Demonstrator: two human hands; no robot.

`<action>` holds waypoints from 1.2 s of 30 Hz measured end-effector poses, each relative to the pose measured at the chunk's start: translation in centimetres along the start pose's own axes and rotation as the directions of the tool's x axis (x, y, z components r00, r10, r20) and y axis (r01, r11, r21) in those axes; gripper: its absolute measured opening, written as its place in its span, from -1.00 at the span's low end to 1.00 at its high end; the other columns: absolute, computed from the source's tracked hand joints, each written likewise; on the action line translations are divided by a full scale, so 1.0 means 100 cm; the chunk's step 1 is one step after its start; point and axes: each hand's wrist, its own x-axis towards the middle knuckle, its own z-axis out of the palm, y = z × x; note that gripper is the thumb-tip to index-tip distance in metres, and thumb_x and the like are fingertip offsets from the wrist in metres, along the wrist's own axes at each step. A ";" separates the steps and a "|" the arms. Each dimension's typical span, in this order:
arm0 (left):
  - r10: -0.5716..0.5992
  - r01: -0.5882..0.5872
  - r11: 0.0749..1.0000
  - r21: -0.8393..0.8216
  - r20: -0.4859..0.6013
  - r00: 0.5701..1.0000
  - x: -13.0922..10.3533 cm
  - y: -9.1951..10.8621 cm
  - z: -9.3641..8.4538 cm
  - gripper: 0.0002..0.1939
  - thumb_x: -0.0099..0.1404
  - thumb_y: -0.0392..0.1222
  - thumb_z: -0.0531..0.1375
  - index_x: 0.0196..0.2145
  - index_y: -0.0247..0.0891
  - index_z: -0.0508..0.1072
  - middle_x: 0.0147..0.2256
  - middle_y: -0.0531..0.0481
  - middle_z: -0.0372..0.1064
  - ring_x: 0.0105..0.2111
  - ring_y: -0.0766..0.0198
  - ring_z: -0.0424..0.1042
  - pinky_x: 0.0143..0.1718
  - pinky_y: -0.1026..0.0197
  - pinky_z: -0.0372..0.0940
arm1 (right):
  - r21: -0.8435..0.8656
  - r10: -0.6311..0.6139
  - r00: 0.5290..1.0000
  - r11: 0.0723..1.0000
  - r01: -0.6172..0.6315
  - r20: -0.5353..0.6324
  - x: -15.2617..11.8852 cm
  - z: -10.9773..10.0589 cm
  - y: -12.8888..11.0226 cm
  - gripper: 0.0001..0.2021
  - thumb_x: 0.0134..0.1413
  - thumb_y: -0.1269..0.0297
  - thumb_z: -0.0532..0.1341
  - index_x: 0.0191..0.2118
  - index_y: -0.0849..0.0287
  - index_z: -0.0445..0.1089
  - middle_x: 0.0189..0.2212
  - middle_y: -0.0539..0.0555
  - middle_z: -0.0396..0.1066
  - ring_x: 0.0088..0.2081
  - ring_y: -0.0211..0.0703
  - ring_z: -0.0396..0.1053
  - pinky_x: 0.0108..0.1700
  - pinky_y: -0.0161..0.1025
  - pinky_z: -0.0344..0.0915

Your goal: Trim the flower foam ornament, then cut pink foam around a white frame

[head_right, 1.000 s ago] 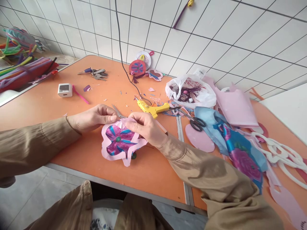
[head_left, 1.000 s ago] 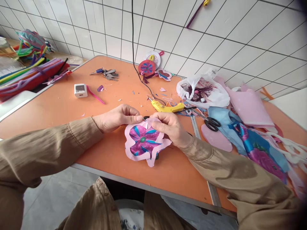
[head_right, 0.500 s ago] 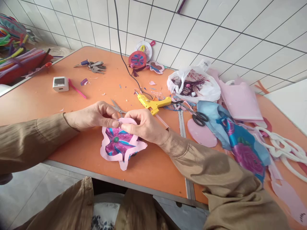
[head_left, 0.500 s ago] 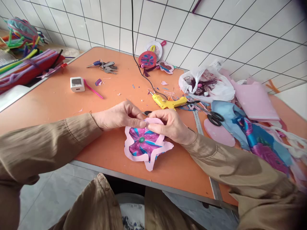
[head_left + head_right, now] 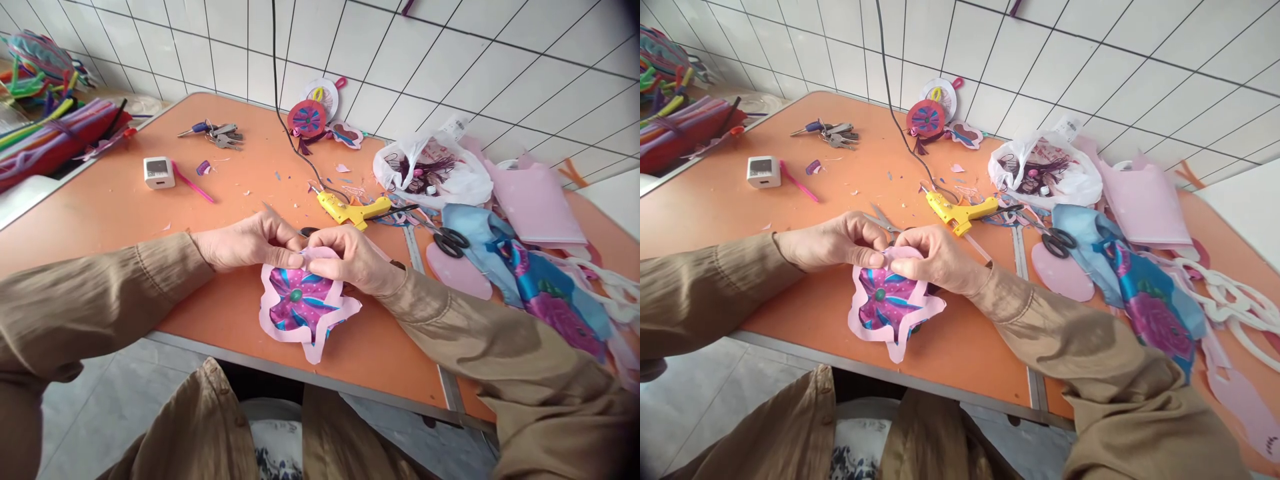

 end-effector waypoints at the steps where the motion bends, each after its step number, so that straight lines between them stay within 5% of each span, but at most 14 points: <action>1: 0.007 -0.007 1.000 -0.003 0.011 1.000 0.000 0.000 0.000 -0.63 0.18 -0.08 0.43 -0.59 -0.38 0.47 -0.56 0.07 0.25 -0.52 0.42 0.19 -0.46 0.34 0.18 | -0.003 -0.004 1.000 1.000 0.004 0.004 0.001 0.000 0.001 -0.77 -0.13 0.27 0.33 -0.53 0.18 0.25 -0.63 -0.15 0.13 -0.60 -0.45 0.04 -0.57 -0.39 0.05; 10: -0.017 0.017 1.000 -0.018 0.000 1.000 0.000 -0.003 -0.001 -0.61 0.14 0.00 0.44 -0.55 -0.37 0.48 -0.55 0.06 0.28 -0.51 0.40 0.22 -0.45 0.33 0.20 | 0.032 -0.004 1.000 0.999 0.004 -0.022 0.002 0.002 0.005 -0.73 -0.16 0.25 0.37 -0.53 0.18 0.22 -0.63 -0.16 0.10 -0.60 -0.45 0.01 -0.57 -0.40 0.01; 16: -0.053 0.065 0.988 0.140 -0.089 0.995 -0.001 0.000 -0.002 -0.70 0.09 -0.11 0.46 -0.54 -0.37 0.50 -0.56 0.06 0.30 -0.53 0.41 0.23 -0.51 0.34 0.16 | 0.053 -0.007 0.999 0.999 0.009 -0.033 -0.001 0.003 0.005 -0.77 -0.13 0.21 0.33 -0.50 0.18 0.26 -0.62 -0.15 0.11 -0.59 -0.43 0.01 -0.56 -0.39 0.01; 25: -0.085 0.098 0.991 0.085 -0.152 0.985 -0.002 0.007 -0.002 -0.81 0.12 -0.24 0.38 -0.55 -0.37 0.50 -0.60 0.07 0.32 -0.58 0.45 0.21 -0.55 0.39 0.15 | -0.055 -0.074 0.995 0.996 0.070 -0.074 -0.001 0.002 0.008 -0.76 -0.10 0.22 0.37 -0.51 0.20 0.30 -0.62 -0.14 0.13 -0.58 -0.42 0.01 -0.56 -0.39 -0.03; 36: -0.063 0.058 0.997 -0.043 -0.106 0.992 -0.002 0.005 -0.003 -0.66 0.09 -0.10 0.45 -0.58 -0.37 0.46 -0.61 0.07 0.25 -0.57 0.44 0.16 -0.55 0.36 0.13 | 0.038 -0.035 0.999 0.999 0.036 -0.030 0.000 -0.001 0.013 -0.58 -0.09 0.03 0.48 -0.49 0.21 0.30 -0.60 -0.11 0.16 -0.57 -0.40 0.11 -0.56 -0.39 0.09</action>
